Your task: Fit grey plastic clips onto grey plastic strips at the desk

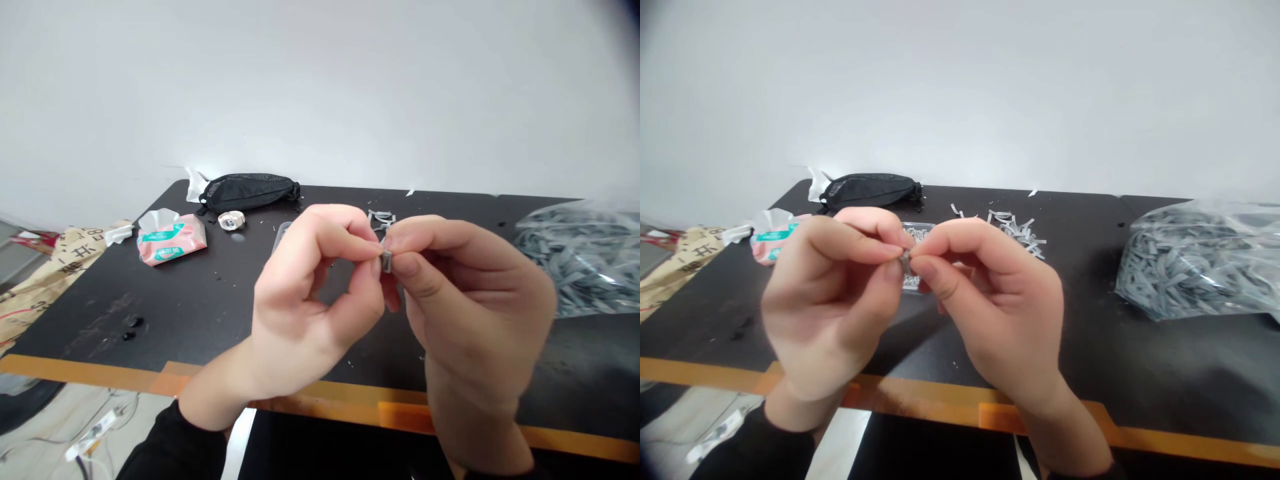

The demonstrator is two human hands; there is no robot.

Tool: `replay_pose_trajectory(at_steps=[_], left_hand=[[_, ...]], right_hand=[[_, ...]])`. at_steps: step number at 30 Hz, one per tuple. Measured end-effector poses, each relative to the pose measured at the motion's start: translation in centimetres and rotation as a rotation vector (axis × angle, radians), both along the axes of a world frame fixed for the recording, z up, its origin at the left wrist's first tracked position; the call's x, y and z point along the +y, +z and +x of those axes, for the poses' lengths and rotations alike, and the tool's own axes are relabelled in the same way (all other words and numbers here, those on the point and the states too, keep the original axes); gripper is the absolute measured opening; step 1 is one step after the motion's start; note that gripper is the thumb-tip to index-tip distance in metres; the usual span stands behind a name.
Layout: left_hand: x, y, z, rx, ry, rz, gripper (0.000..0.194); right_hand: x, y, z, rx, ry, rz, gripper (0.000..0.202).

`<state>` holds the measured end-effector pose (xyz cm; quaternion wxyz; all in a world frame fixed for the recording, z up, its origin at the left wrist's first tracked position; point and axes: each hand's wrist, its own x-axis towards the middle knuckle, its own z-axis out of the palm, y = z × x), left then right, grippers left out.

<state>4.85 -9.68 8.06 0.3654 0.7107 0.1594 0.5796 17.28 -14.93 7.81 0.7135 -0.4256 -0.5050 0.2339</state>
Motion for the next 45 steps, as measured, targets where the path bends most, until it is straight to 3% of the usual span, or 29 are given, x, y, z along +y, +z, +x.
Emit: replay_pose_trajectory(at_steps=[8,14,20,25,29,32,39,41,45], left_hand=[[-0.2,-0.2,0.5,-0.122,-0.05,-0.094,0.012],[0.0,-0.2,0.4,-0.099,-0.086,-0.081,0.015],[0.7,-0.1,0.7,-0.096,0.032,0.157,0.017],[0.3,-0.2,0.5,-0.012,0.102,0.186,0.017],[0.1,-0.4,0.3,0.021,0.174,0.219,0.016],[0.1,-0.5,0.5,0.015,0.195,0.253,0.015],[0.1,-0.7,0.9,-0.056,0.168,0.16,0.016],[0.3,-0.7,0.9,-0.078,0.145,0.159,0.015],[0.3,-0.5,0.6,-0.027,0.102,0.162,0.014]], right_hand=[[0.6,-0.4,0.6,0.133,0.191,0.044,0.029],[0.9,-0.5,2.0,0.16,0.355,-0.04,0.019],[0.6,0.0,2.4,0.132,0.453,-0.105,0.011],[0.4,0.3,2.1,0.187,0.49,-0.181,0.01],[0.3,0.0,1.9,0.209,0.466,-0.145,0.011],[0.3,-0.2,1.3,0.204,0.349,-0.061,0.015],[0.5,0.0,0.4,0.106,0.105,0.108,0.019],[0.6,0.0,0.8,0.069,0.11,0.082,0.02],[0.7,-0.2,2.1,0.076,0.247,-0.024,0.012]])
